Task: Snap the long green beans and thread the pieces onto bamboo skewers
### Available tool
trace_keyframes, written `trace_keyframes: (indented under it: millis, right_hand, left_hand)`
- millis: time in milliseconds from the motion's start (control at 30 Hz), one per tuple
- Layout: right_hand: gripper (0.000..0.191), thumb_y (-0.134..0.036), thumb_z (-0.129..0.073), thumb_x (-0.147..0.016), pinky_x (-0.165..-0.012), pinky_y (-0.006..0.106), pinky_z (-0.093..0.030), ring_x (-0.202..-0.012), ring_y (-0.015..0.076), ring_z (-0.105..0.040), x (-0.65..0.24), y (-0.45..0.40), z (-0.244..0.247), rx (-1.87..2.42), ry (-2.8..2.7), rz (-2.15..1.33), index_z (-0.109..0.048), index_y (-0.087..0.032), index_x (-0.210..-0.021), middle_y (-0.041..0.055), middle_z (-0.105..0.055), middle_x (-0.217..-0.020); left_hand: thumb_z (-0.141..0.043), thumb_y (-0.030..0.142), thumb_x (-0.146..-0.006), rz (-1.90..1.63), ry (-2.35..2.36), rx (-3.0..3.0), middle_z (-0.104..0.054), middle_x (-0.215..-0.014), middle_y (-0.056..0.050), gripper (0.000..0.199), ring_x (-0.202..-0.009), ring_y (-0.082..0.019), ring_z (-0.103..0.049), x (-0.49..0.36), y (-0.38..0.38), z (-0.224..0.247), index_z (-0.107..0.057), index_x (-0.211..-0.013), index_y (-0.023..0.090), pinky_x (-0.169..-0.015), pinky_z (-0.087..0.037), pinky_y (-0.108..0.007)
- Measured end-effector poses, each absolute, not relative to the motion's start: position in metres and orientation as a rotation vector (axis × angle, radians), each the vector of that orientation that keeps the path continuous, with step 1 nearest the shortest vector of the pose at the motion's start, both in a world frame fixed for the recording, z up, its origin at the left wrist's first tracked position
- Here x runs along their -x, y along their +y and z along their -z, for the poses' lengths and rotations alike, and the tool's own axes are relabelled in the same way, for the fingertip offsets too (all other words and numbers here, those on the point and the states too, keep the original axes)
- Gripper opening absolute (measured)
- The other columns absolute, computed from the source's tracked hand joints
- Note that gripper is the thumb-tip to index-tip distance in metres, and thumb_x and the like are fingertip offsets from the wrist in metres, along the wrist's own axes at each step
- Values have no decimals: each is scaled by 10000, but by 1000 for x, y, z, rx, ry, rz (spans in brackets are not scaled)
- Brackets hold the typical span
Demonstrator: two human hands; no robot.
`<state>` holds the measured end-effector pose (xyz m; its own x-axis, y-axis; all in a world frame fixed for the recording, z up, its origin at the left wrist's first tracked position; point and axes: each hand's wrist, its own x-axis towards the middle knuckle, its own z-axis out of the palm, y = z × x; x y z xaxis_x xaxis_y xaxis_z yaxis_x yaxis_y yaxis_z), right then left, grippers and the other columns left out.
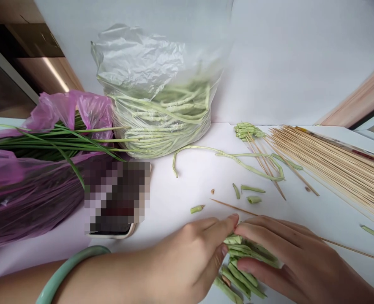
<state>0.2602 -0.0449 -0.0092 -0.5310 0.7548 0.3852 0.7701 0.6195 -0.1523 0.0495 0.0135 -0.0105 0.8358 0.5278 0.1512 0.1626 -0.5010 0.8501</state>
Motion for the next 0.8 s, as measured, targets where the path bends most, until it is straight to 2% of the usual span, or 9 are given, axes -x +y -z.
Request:
trace_keyframes:
  millis: [100, 200, 300, 367, 433, 500, 567, 667, 800]
  right_hand:
    - [197, -274, -326, -1056, -813, 199, -507, -892, 126, -670, -248, -44, 8, 1186, -2342, 62, -503, -211, -1117, 13, -692, -959]
    - [231, -148, -270, -1039, -725, 188, -522, -796, 115, -690, -242, -45, 6, 1114, -2327, 89, -486, -227, -1056, 2, -709, -882]
    - [206, -152, -332, -1018, -696, 150, -521, -757, 99, -683, -244, -48, 5, 1152, -2277, -3, -517, -236, -981, -18, -696, -841]
    - [180, -216, -395, -1005, -628, 114, -507, -676, 73, -661, -247, -49, 5, 1255, -2211, -118, -538, -250, -901, -56, -670, -779]
    - [160, -248, -439, -986, -564, 109, -490, -598, 63, -635, -250, -50, 6, 1336, -2157, -161, -544, -258, -864, -79, -648, -736]
    - [130, -243, -456, -975, -554, 115, -485, -578, 65, -626, -253, -51, 6, 1343, -2124, -154, -539, -256, -875, -80, -644, -739]
    - [130, -239, -456, -976, -541, 113, -479, -570, 64, -620, -253, -50, 6, 1331, -2128, -167, -539, -249, -876, -74, -639, -737]
    - [174, -262, -438, -991, -514, 122, -474, -554, 71, -610, -250, -49, 5, 1322, -2132, -170, -541, -237, -853, -61, -628, -715]
    - [195, -271, -427, -1010, -525, 124, -463, -543, 67, -593, -246, -47, 4, 1309, -2153, -183, -540, -228, -856, -62, -605, -691]
  left_hand:
    - [-404, 103, -926, -396, 452, -2054, -627, -1195, -208, 480, -1094, -244, -615, -49, 13, 11, -404, -1392, -12, -959, -476, -294]
    - [-421, 109, -923, -402, 443, -2034, -634, -1184, -205, 484, -1091, -244, -621, -50, 13, 10, -406, -1390, -15, -950, -480, -291]
    - [-462, 165, -927, -423, 466, -2017, -641, -1182, -183, 474, -1096, -238, -619, -50, 13, 10, -430, -1378, 22, -950, -476, -287]
    - [-480, 178, -921, -447, 521, -2003, -666, -1115, -139, 376, -1003, -213, -643, -50, 12, 11, -517, -1283, 81, -870, -501, -266]
    - [-469, 152, -916, -489, 583, -2002, -672, -957, -80, 206, -853, -176, -639, -50, 13, 12, -578, -1089, 136, -737, -504, -238]
    - [-458, 128, -910, -525, 613, -2014, -601, -779, -17, 96, -704, -142, -580, -49, 13, 13, -546, -916, 166, -618, -457, -211]
    - [-474, 129, -902, -538, 603, -2021, -485, -665, 37, 73, -581, -113, -479, -50, 14, 14, -498, -855, 179, -538, -388, -197]
    - [-490, 130, -900, -537, 578, -2010, -406, -633, 62, 81, -523, -97, -379, -51, 14, 14, -477, -839, 183, -506, -332, -194]
    - [-478, 124, -909, -546, 559, -2013, -437, -656, 46, 132, -560, -104, -403, -53, 15, 14, -465, -794, 188, -538, -346, -193]
